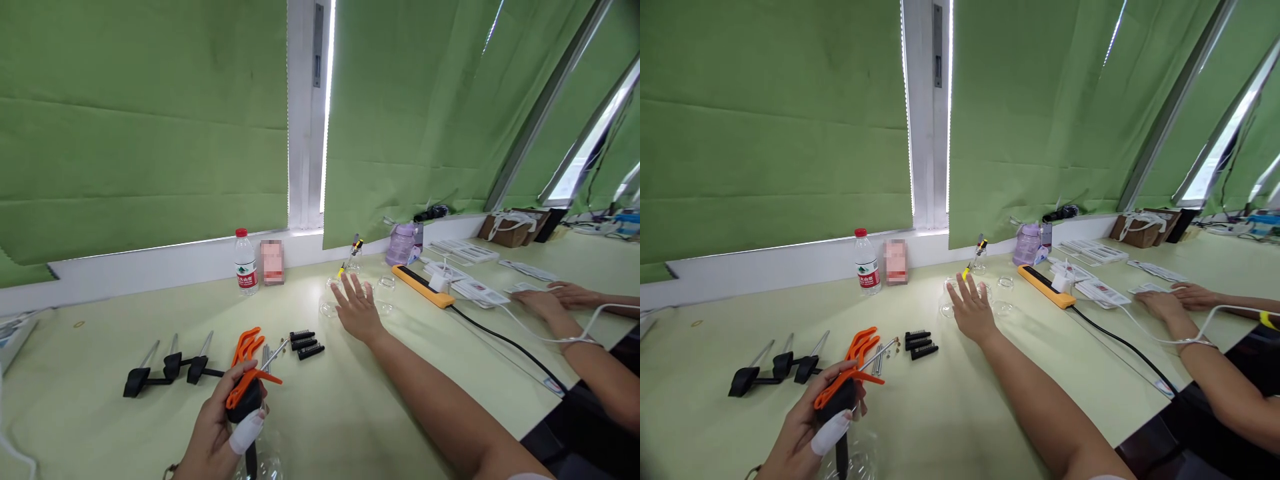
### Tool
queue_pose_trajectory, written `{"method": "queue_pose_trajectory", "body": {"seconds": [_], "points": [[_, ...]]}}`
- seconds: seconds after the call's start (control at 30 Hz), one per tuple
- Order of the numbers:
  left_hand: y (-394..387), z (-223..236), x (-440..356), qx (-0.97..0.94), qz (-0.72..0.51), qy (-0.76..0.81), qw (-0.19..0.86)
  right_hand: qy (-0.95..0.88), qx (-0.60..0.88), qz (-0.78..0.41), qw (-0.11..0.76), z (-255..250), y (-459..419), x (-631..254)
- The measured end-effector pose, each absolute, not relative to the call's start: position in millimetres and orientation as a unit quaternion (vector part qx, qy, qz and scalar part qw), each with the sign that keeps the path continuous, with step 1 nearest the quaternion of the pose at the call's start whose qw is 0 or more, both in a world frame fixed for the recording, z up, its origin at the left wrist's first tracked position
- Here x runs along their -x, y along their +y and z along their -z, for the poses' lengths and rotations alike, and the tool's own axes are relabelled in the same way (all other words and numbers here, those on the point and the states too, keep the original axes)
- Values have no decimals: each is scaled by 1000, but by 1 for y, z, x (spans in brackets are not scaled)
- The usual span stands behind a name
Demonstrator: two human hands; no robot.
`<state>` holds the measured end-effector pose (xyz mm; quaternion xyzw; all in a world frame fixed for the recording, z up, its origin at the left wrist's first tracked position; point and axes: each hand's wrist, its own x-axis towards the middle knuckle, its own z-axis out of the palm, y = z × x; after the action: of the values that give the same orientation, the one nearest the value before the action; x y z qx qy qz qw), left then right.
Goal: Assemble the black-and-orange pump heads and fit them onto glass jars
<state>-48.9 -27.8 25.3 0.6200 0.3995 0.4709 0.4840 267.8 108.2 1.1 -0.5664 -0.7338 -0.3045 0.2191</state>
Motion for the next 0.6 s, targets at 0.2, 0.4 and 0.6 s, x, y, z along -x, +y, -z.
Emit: {"method": "queue_pose_trajectory", "body": {"seconds": [0.2, 0.4, 0.6], "points": [[-28, -25, 47, -617, -473, 404, 481, -669, 642, 256, 273, 12, 108, -284], [-28, -27, 48, -610, -473, 409, 487, -661, 660, 235, 267, 10, 118, -290], [-28, -27, 48, -609, -469, 411, 490, -556, 729, 240, 318, -6, 120, -321]]}}
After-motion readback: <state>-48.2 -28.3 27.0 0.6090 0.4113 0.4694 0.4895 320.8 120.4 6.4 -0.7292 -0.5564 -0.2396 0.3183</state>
